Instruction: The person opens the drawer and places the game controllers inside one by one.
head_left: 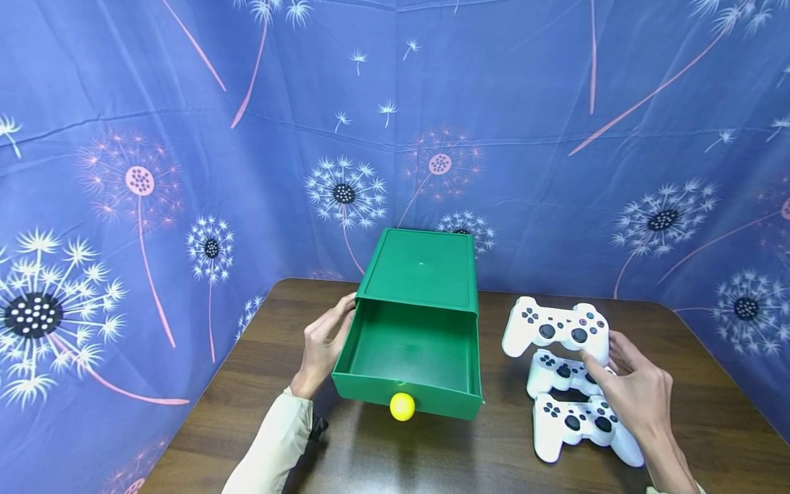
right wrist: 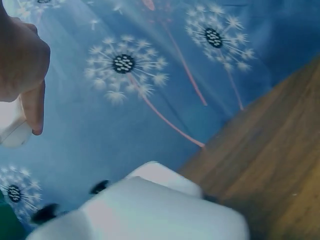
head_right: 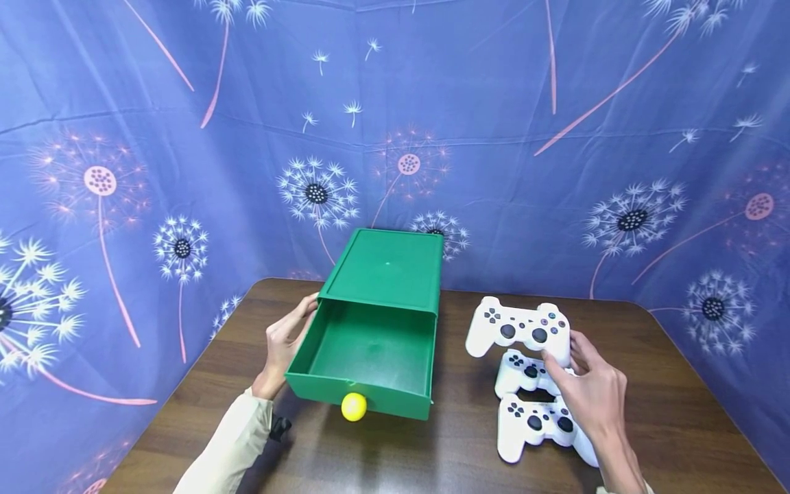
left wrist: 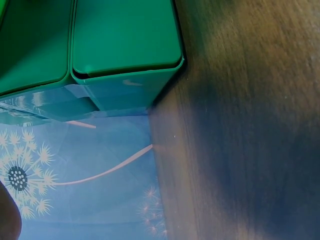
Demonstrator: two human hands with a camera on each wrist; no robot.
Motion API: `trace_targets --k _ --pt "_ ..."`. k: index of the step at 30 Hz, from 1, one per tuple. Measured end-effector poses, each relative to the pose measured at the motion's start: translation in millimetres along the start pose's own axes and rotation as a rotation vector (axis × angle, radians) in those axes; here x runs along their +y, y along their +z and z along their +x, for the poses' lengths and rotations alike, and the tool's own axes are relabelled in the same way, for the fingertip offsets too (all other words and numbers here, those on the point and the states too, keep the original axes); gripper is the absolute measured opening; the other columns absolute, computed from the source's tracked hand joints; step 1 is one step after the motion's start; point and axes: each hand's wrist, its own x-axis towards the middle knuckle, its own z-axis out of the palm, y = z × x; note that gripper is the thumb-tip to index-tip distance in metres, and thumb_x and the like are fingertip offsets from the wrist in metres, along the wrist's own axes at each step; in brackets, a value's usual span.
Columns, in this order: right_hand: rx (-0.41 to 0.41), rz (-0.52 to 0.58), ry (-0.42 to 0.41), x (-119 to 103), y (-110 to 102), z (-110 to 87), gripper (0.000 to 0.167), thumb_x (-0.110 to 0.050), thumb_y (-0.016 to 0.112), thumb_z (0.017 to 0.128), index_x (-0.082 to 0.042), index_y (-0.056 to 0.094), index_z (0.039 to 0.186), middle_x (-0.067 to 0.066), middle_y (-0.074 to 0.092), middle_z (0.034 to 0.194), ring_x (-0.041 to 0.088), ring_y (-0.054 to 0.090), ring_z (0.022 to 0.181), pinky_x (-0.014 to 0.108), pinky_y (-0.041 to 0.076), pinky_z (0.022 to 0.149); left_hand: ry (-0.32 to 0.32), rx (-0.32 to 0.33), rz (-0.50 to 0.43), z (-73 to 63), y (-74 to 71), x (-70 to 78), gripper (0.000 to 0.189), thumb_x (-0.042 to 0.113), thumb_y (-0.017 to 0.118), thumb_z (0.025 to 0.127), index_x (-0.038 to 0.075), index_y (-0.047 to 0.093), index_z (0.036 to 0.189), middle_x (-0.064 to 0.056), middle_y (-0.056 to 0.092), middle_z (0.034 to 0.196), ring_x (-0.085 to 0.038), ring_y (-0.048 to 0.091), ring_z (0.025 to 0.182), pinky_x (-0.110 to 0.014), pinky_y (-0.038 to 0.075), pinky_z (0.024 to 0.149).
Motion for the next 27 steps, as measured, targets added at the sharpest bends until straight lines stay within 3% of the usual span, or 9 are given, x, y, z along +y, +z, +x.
trace_targets --k 1,12,23,24,27 --pt "0.005 0.009 -0.002 -3 -1 -0.4 0.046 0.002 0.085 0.078 0.005 0.071 0.122 0.030 0.072 0.108 -0.034 0.040 0.088 -0.005 0.038 0.077 0.003 0.002 0.002 0.1 0.0 0.1 0.038 0.016 0.058 0.109 -0.007 0.062 0.138 -0.021 0.071 0.124 -0.033 0.073 0.104 -0.030 0.059 0.094" --pt "0.029 0.117 -0.027 -38 -10 -7.4 0.047 0.006 0.085 0.077 0.006 0.072 0.122 0.030 0.072 0.108 -0.029 0.051 0.090 -0.001 0.045 0.076 0.009 0.009 0.005 -0.7 0.4 -1.5 0.039 0.017 0.058 0.109 -0.012 0.063 0.133 -0.022 0.071 0.122 -0.034 0.073 0.102 -0.029 0.059 0.093" --pt "0.048 0.132 -0.021 -72 -15 -15.6 0.051 0.004 0.089 0.074 0.002 0.073 0.123 0.028 0.073 0.108 -0.026 0.054 0.091 0.000 0.046 0.076 0.005 0.006 -0.006 0.3 0.1 -0.4 0.034 0.008 0.061 0.106 -0.014 0.063 0.132 -0.021 0.071 0.122 -0.035 0.073 0.102 -0.030 0.059 0.094" --pt "0.052 0.137 -0.023 -74 -16 -16.3 0.052 0.005 0.089 0.074 0.001 0.074 0.123 0.025 0.073 0.108 -0.025 0.056 0.091 0.000 0.047 0.076 0.004 0.006 -0.007 0.0 0.1 -0.3 0.034 0.006 0.062 0.105 -0.013 0.063 0.133 -0.021 0.071 0.123 -0.034 0.073 0.103 -0.030 0.059 0.094" --pt "0.065 0.163 -0.031 -80 -18 -17.8 0.053 0.007 0.089 0.072 -0.001 0.075 0.123 -0.001 0.077 0.107 -0.022 0.059 0.092 0.001 0.048 0.077 -0.001 0.002 -0.014 -1.0 -0.7 0.3 0.034 0.005 0.062 0.105 -0.011 0.063 0.134 -0.021 0.070 0.124 -0.034 0.073 0.103 -0.030 0.059 0.094"
